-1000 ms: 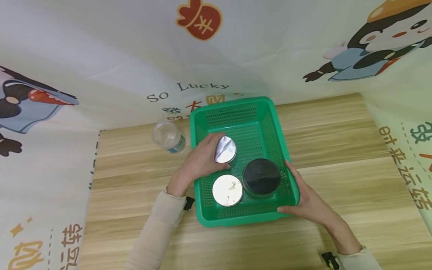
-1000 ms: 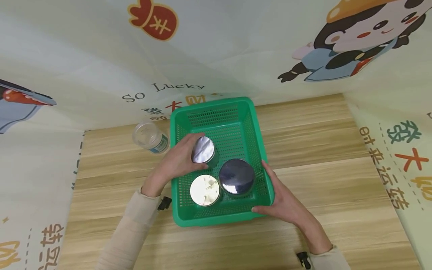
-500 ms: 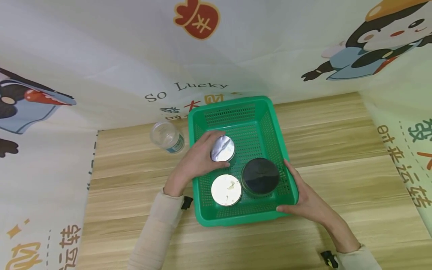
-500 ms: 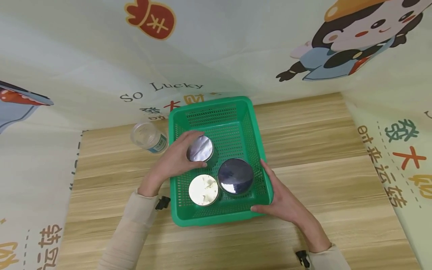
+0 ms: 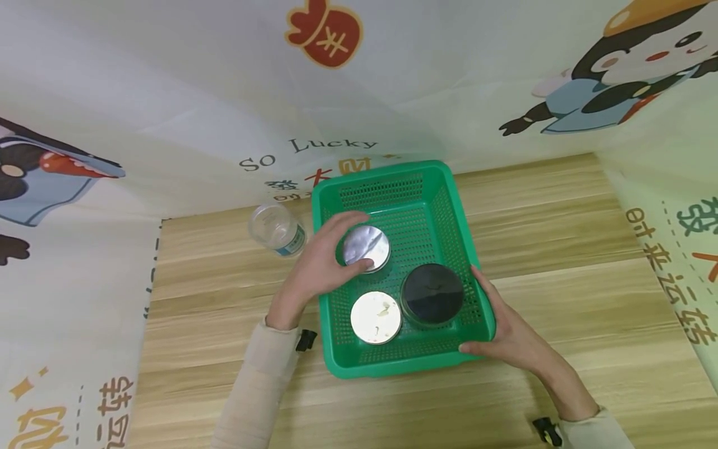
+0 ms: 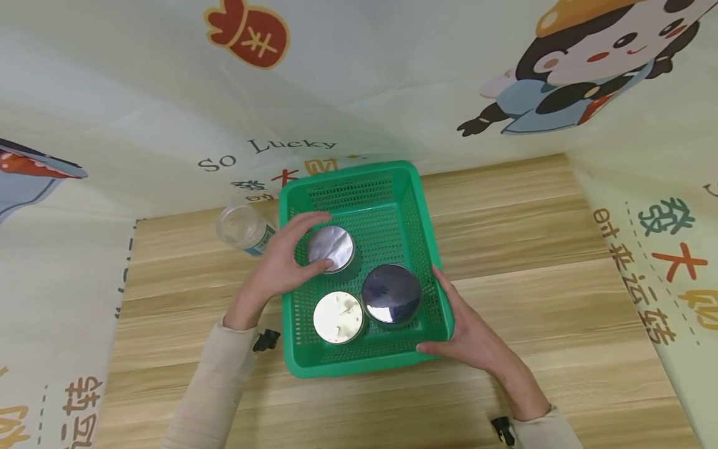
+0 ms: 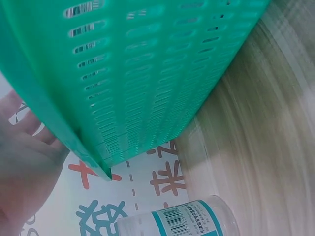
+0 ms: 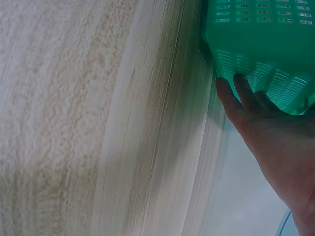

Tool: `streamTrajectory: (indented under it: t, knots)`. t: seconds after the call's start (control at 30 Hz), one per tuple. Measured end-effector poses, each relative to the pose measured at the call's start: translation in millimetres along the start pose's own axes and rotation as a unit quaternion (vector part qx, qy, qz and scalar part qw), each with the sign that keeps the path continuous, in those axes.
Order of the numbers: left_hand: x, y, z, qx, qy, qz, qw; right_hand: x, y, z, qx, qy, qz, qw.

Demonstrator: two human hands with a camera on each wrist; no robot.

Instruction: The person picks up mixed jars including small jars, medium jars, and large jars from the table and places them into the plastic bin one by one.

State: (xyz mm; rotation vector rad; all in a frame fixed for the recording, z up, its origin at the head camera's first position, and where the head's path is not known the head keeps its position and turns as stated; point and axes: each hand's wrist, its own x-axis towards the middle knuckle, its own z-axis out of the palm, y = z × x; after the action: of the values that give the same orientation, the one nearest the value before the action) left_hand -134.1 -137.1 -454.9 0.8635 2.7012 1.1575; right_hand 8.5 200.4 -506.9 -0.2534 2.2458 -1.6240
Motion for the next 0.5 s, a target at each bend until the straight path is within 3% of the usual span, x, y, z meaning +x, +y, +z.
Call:
streamTrajectory:
  t: [0.23,0.5]
  knots:
    - [-3.6,-3.5,0.0,-0.01,0.047,0.028,0.9985,0.5,-0.4,0.3,0.0,-0.001,0.002,1.0]
    - [-11.9,-14.2,-2.2,-0.029,0.129,0.067,0.9889,-0.1,-0.3,0.5,0.008,-0.001,0.002,1.0]
